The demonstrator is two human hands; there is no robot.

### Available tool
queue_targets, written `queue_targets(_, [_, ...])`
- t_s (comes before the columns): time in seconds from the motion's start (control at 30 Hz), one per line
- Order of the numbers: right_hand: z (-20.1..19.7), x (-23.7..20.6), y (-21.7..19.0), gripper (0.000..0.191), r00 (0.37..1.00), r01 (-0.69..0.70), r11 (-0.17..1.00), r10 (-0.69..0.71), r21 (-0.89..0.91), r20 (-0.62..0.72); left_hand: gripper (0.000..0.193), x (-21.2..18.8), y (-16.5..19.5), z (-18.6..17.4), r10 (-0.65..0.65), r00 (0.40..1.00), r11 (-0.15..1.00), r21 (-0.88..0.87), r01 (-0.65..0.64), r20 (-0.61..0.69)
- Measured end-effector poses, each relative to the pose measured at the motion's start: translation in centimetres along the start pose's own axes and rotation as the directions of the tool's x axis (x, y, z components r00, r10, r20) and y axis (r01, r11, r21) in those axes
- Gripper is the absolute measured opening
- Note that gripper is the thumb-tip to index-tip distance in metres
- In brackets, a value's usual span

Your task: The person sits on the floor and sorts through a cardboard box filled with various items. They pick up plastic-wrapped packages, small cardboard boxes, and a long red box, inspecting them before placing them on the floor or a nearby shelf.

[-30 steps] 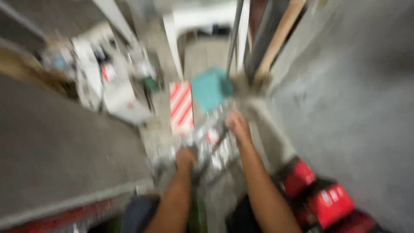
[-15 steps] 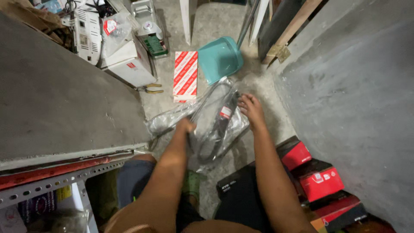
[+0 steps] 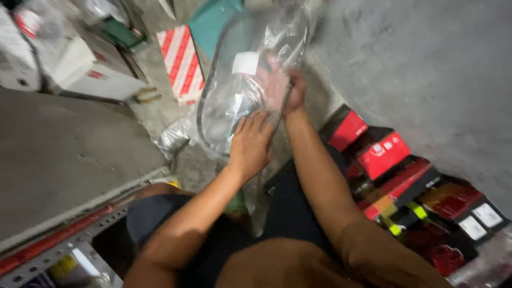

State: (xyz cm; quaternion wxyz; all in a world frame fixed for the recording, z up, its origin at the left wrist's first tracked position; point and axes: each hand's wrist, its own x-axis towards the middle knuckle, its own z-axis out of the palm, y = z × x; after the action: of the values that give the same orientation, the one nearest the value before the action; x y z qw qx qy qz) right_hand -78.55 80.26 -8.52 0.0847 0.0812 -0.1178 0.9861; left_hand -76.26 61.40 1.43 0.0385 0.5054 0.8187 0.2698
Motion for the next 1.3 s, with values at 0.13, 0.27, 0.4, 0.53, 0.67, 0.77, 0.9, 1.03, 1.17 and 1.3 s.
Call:
queue_targets(0.13, [-0.9, -0.9, -2.8, 0.077, 0.998, -0.041, 0.987, 0.033, -0.154, -0.052, 0.049, 0.1, -0.6, 0.3, 0.096, 0.988, 0.995, -0.038, -0.092, 0.118])
queue_targets(0.27, [-1.0, -1.1, -5.2, 0.077, 0.999, -0.037, 0.975, 0.03, -0.219, -0.037, 0.048, 0.7, -5.7, -2.0, -0.091, 0.987, 0.98, -0.166, 0.112, 0.13])
queue_targets(0.4, [2.3, -1.7, -5.7, 0.072, 0.995, 0.081, 0.875, -0.098, -0.477, -0.011, 0.037, 0.9, -11.0, -5.9, -0.527, 0.833, 0.828, -0.319, 0.461, -0.168])
queue_targets(0.53, [6.2, -2.5, -3.8, 0.052, 0.958, 0.138, 0.792, -0.258, -0.595, -0.122, 0.04, 0.7, -11.8, -8.2, -0.372, 0.909, 0.757, -0.628, 0.178, -0.19])
queue_targets(0.67, [7.7, -1.3, -0.2, 0.045, 0.838, 0.275, 0.697, -0.512, -0.663, -0.19, 0.056, 0.5, -7.2, -7.4, -0.177, 0.984, 0.805, -0.578, 0.13, -0.025])
queue_targets(0.77, [7.8, -0.4, 0.6, 0.046, 0.727, 0.334, 0.672, -0.63, -0.661, -0.274, 0.088, 0.5, -4.3, -6.9, -0.144, 0.966, 0.969, -0.165, 0.182, 0.216])
queue_targets(0.9, [7.9, -0.6, -1.3, 0.039, 0.742, 0.41, 0.718, -0.621, -0.562, -0.252, 0.048, 0.4, -6.3, -8.8, -0.322, 0.921, 0.936, -0.074, 0.345, 0.22])
queue_targets(1.03, [7.4, -1.3, -4.3, 0.04, 0.743, 0.352, 0.655, -0.63, -0.669, -0.227, 0.015, -0.5, -12.2, -12.6, -0.372, 0.862, 0.799, -0.592, 0.108, -0.345])
queue_targets(1.17, [5.5, -1.3, -6.5, 0.042, 0.731, 0.296, 0.514, -0.665, -0.805, -0.156, 0.018, -1.5, -15.5, -15.0, -0.493, 0.806, 0.608, -0.792, 0.051, -0.327])
queue_targets(1.3, [2.7, -0.3, -7.6, 0.047, 0.709, 0.071, 0.44, -0.654, -0.895, -0.265, 0.023, -2.3, -16.9, -16.1, -0.495, 0.827, 0.435, -0.9, -0.03, -0.267])
